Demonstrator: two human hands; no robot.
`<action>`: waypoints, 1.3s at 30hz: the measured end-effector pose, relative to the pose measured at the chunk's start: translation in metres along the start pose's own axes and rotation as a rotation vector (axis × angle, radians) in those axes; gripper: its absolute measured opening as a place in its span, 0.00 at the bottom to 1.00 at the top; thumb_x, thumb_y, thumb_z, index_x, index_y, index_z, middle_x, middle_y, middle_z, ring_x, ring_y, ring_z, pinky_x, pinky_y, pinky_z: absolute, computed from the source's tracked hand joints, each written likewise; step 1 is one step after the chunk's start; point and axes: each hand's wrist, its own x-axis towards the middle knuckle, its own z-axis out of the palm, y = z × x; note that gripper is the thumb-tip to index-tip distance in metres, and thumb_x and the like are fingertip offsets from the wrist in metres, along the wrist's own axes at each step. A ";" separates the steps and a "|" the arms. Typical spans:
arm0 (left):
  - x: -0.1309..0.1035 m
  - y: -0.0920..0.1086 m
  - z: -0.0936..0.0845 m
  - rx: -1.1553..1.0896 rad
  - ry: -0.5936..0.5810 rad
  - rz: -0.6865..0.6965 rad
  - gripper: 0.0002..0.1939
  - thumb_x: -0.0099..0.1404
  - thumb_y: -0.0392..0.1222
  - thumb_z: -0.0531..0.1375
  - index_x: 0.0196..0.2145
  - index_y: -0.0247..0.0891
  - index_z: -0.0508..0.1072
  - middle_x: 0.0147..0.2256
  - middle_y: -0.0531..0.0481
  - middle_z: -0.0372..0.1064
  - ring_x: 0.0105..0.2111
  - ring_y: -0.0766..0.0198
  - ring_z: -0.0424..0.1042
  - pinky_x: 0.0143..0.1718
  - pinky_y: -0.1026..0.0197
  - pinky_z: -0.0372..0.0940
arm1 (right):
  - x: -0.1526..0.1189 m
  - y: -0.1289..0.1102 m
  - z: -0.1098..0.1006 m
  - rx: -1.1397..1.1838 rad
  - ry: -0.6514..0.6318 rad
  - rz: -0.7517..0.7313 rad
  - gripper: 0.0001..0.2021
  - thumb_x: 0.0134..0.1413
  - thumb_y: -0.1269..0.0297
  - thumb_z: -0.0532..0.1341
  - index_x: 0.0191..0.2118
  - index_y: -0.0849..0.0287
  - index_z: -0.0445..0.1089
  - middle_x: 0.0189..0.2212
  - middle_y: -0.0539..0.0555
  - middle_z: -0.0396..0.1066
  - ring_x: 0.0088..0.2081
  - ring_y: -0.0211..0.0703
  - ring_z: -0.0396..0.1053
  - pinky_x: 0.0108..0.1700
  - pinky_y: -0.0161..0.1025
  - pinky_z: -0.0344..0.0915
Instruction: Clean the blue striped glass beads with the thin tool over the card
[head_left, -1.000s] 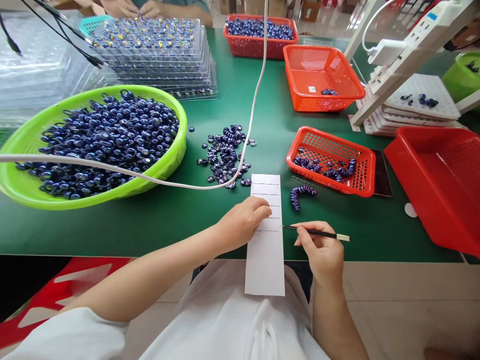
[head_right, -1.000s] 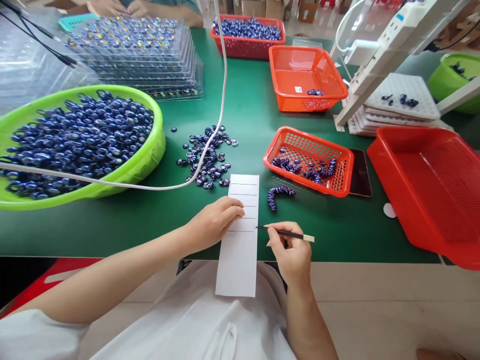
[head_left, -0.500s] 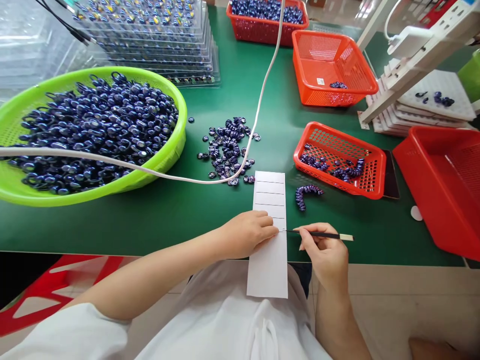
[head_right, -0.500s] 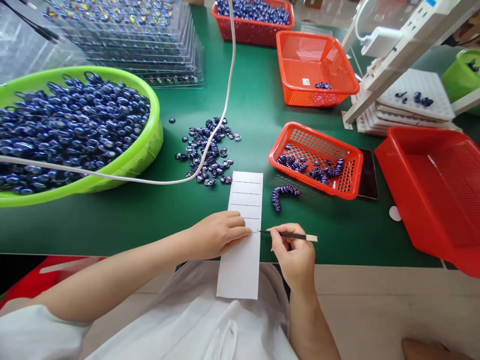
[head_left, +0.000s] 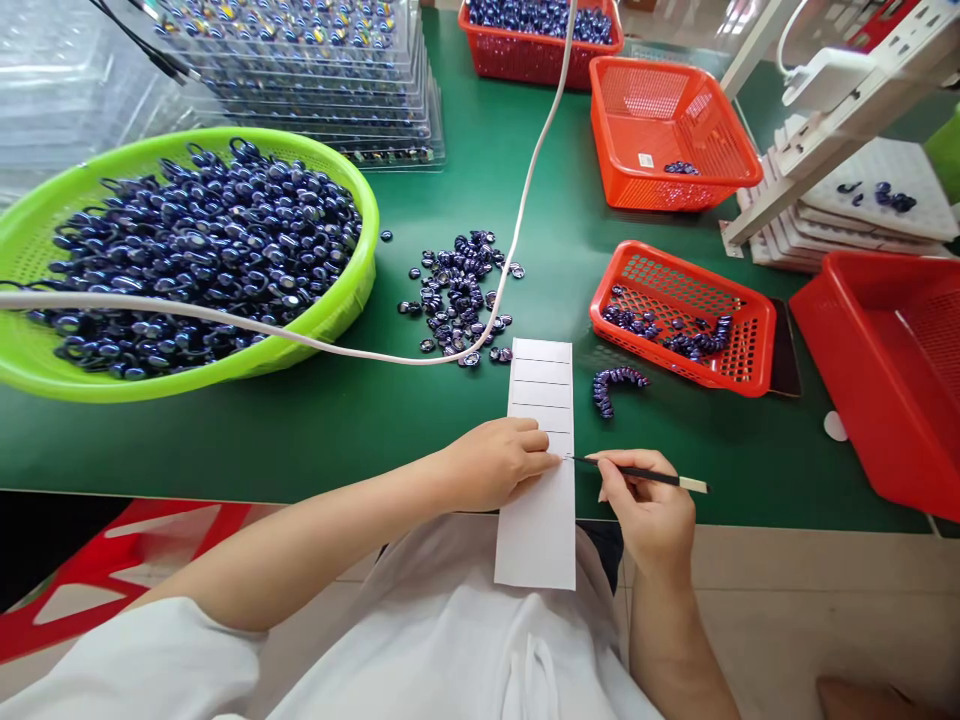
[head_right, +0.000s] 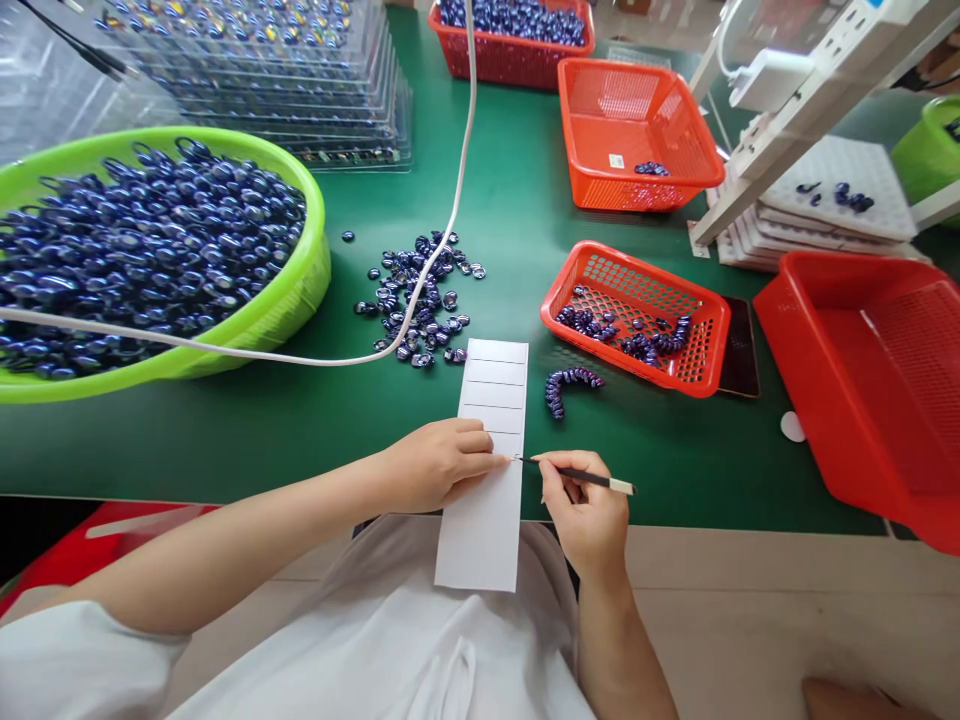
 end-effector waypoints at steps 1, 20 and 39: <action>0.000 0.000 0.000 -0.001 0.007 -0.002 0.12 0.72 0.35 0.52 0.44 0.35 0.75 0.31 0.46 0.70 0.31 0.59 0.64 0.32 0.57 0.61 | -0.001 0.001 0.000 0.012 0.010 -0.023 0.06 0.58 0.61 0.65 0.34 0.57 0.76 0.29 0.51 0.76 0.21 0.33 0.68 0.21 0.31 0.66; 0.000 0.001 0.001 0.008 0.021 -0.006 0.13 0.71 0.34 0.52 0.43 0.34 0.76 0.31 0.46 0.70 0.31 0.59 0.64 0.32 0.57 0.61 | -0.004 -0.005 0.001 0.137 0.076 0.008 0.05 0.55 0.62 0.67 0.31 0.57 0.74 0.31 0.51 0.77 0.20 0.31 0.67 0.22 0.31 0.68; 0.000 0.003 0.001 -0.003 0.014 -0.024 0.12 0.71 0.34 0.52 0.46 0.35 0.74 0.32 0.46 0.71 0.32 0.58 0.67 0.33 0.57 0.64 | 0.003 0.007 -0.006 0.270 0.015 0.037 0.05 0.54 0.64 0.68 0.32 0.59 0.74 0.31 0.53 0.78 0.18 0.32 0.66 0.19 0.32 0.65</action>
